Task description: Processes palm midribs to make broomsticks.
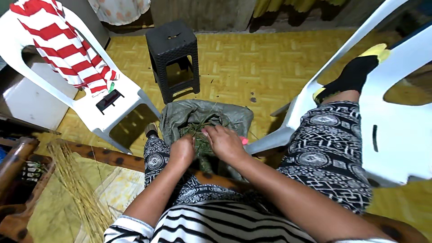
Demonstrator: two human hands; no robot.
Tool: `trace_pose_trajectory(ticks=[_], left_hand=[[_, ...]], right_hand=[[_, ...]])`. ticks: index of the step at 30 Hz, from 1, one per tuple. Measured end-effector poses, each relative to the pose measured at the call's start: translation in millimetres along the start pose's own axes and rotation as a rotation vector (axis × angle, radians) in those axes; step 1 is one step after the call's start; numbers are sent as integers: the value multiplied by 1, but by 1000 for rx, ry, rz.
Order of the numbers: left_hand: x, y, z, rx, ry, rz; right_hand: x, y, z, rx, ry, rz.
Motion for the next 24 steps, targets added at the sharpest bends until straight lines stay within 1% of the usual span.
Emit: trace_pose_trajectory(ticks=[5, 12, 16, 20, 22, 24], left_hand=[[-5, -1, -1, 14, -7, -13], [-12, -4, -7, -9, 12, -12], [-11, -3, -7, -21, 29, 0], [-15, -5, -12, -38, 31, 24], [-15, -8, -12, -50, 38, 18], [-12, -8, -11, -52, 49, 6]], right_hand=[[4, 5, 0, -18, 38, 13], [22, 41, -4, 25, 86, 183], [21, 40, -11, 65, 94, 229], [30, 67, -20, 85, 98, 286], [28, 69, -25, 117, 122, 264], [18, 50, -30, 173, 99, 194]])
Point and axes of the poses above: each hand's wrist, its own x-axis towards the middle knuckle, its own z-axis out of the palm, y = z × x, the point moved 1 cm from there along x, towards the middle knuckle, and after that the axes turned 14 degrees about -x, right-handed, at the moved point
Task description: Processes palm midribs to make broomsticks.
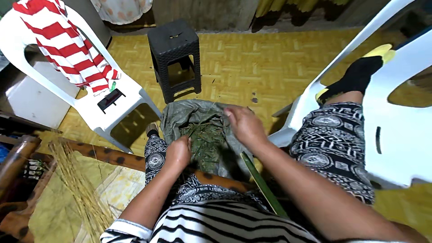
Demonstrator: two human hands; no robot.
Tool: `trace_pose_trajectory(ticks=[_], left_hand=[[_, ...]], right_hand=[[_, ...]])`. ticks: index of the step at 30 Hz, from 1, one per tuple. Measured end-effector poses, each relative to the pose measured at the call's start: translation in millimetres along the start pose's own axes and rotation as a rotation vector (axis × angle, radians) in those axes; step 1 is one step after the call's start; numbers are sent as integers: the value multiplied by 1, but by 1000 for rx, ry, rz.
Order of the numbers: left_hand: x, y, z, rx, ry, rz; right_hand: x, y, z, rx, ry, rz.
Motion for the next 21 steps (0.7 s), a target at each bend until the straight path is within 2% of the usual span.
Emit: trace_pose_trajectory(ticks=[4, 7, 21], left_hand=[[5, 6, 2, 18, 2, -15], [7, 12, 3, 37, 4, -18], [7, 12, 11, 79, -10, 17]], right_hand=[[-35, -43, 10, 55, -187, -148], [-44, -53, 17, 39, -266, -177], [-30, -42, 35, -174, -60, -161]])
Point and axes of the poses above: each hand's wrist, its own x-axis towards the middle knuckle, its own z-axis out of the palm, y = z × x, the point moved 1 cm from there along x, towards the middle knuckle, and after that the axes turned 14 degrees about -x, right-handed, at the moved point
